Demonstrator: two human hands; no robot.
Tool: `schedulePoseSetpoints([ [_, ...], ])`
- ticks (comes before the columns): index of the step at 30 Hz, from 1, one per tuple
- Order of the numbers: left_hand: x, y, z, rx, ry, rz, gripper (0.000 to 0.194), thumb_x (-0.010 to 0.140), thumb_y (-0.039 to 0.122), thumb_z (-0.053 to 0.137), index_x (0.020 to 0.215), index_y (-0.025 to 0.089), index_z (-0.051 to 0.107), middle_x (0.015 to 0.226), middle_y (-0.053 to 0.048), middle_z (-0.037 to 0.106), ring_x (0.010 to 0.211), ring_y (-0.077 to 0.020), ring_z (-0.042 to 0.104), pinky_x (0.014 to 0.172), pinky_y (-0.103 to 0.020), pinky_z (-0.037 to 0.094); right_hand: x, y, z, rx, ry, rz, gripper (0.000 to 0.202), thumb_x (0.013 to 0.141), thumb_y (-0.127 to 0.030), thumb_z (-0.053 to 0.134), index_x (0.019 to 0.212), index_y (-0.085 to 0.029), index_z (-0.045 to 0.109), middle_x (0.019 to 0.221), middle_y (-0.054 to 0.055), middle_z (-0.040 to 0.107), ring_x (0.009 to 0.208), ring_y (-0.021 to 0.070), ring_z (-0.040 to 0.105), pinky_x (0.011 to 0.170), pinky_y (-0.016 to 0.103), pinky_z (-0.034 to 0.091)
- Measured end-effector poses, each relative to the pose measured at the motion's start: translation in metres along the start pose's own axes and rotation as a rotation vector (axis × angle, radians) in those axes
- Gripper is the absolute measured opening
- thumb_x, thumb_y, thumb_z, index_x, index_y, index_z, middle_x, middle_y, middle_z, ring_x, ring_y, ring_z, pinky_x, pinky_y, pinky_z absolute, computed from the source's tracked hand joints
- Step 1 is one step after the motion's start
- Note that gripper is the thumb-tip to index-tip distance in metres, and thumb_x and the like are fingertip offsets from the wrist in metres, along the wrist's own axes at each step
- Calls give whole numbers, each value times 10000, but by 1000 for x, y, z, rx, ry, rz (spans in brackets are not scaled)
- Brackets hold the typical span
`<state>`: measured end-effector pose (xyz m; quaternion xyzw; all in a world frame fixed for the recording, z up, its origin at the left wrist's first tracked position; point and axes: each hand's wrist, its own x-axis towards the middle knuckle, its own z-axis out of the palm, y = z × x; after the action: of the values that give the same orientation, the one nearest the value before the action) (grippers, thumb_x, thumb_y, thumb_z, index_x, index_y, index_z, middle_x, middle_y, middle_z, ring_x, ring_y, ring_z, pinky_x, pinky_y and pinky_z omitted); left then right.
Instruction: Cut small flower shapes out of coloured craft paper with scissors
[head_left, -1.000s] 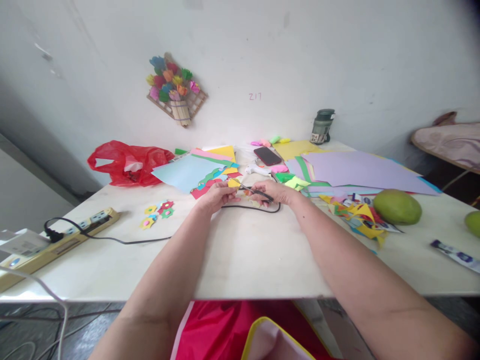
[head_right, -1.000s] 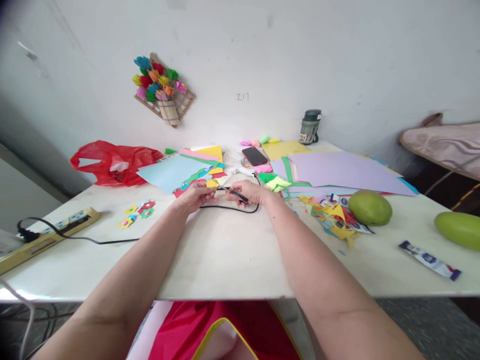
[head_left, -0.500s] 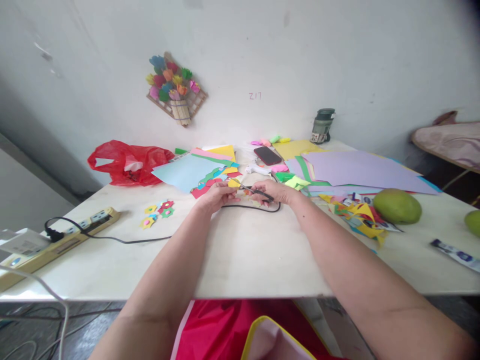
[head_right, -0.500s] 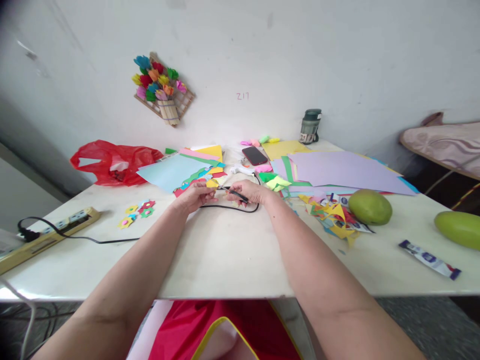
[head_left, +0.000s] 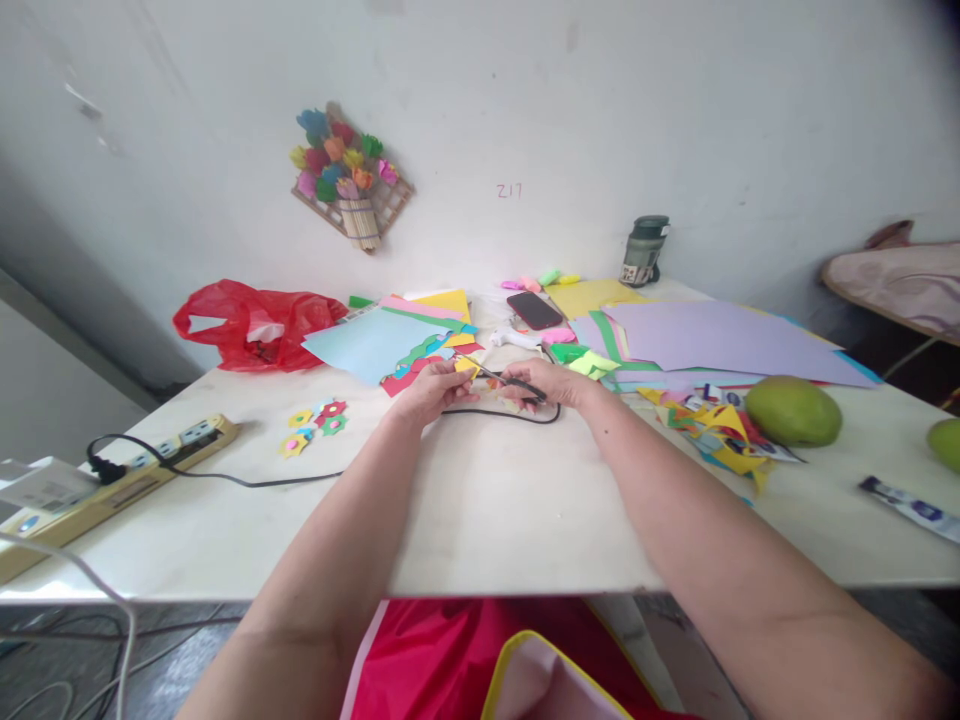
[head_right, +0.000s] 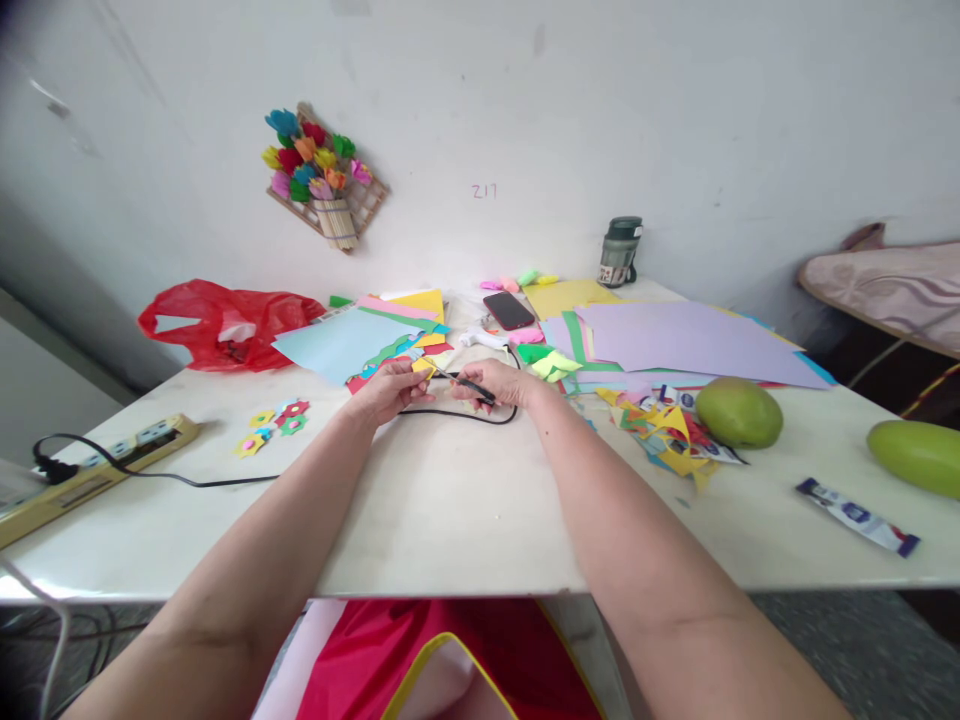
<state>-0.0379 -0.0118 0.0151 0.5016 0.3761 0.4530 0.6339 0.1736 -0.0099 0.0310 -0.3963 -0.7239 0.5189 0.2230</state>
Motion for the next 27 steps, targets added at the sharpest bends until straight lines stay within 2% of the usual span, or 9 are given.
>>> schedulePoseSetpoints([
  [27,0,-1,0,16,-6,16,242,623,262,788,681,102,617,561,10,567,455,-45,454,631,-276,567,6,7,0,18,30,-21,200,730,-268,675,844,-125,593,478,-48,538,359,58,454,333,155,359],
])
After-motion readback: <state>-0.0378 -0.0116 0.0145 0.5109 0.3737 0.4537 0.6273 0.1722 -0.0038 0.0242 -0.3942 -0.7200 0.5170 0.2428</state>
